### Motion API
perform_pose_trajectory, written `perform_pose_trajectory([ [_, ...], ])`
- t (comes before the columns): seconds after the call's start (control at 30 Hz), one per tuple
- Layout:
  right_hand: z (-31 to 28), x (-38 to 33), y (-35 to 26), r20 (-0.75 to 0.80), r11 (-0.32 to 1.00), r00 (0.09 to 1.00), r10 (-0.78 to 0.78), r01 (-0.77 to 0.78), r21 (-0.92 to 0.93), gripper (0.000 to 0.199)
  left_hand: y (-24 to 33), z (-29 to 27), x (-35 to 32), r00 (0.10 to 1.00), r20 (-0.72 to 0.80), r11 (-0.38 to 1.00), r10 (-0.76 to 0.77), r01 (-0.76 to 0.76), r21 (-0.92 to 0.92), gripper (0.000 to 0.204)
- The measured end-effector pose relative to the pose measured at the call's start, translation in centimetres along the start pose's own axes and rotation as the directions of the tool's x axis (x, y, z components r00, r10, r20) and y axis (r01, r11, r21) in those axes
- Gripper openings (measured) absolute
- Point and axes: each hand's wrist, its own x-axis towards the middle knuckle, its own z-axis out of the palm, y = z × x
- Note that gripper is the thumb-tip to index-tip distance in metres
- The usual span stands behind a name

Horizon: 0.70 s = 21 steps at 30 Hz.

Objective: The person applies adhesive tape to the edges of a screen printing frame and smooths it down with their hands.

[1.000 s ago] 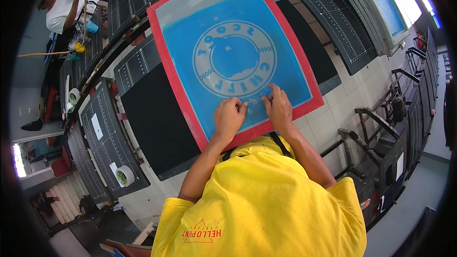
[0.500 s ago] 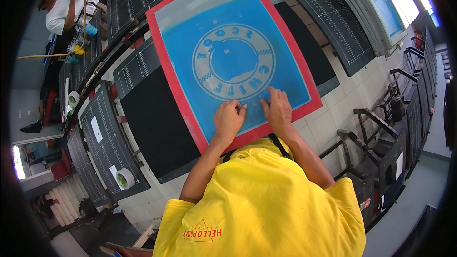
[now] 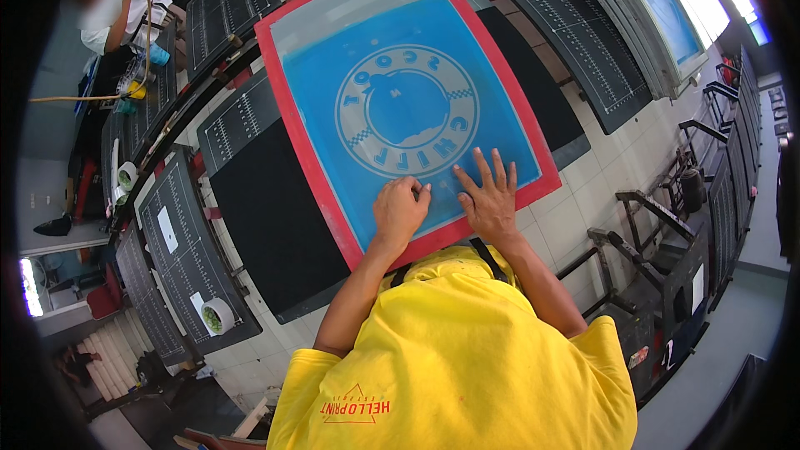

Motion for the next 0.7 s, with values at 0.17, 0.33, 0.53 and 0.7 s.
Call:
perform_pose_trajectory([
  [0.17,0.6,-0.7,0.2,0.006,0.997,0.998,0.066,-0.066,-0.038,0.054,0.0,-0.2,0.0,1.000,-0.004,1.000,0.011,-0.010,0.022,0.026],
  [0.33,0.7,-0.5,-1.8,0.092,0.999,0.996,0.020,-0.017,-0.032,0.063,-0.2,0.0,0.1,1.000,-0.009,1.000,0.012,-0.011,0.019,0.026],
  [0.53,1.4,-0.6,-3.4,0.119,0.995,0.988,-0.100,0.102,-0.012,0.072,0.0,-0.3,0.4,0.997,0.076,0.999,-0.003,0.000,0.034,0.025],
  [0.7,1.4,-0.4,-3.0,0.109,0.999,0.994,-0.022,0.025,-0.023,0.078,0.3,-0.5,0.3,0.997,0.072,0.999,0.017,-0.019,0.027,0.026],
])
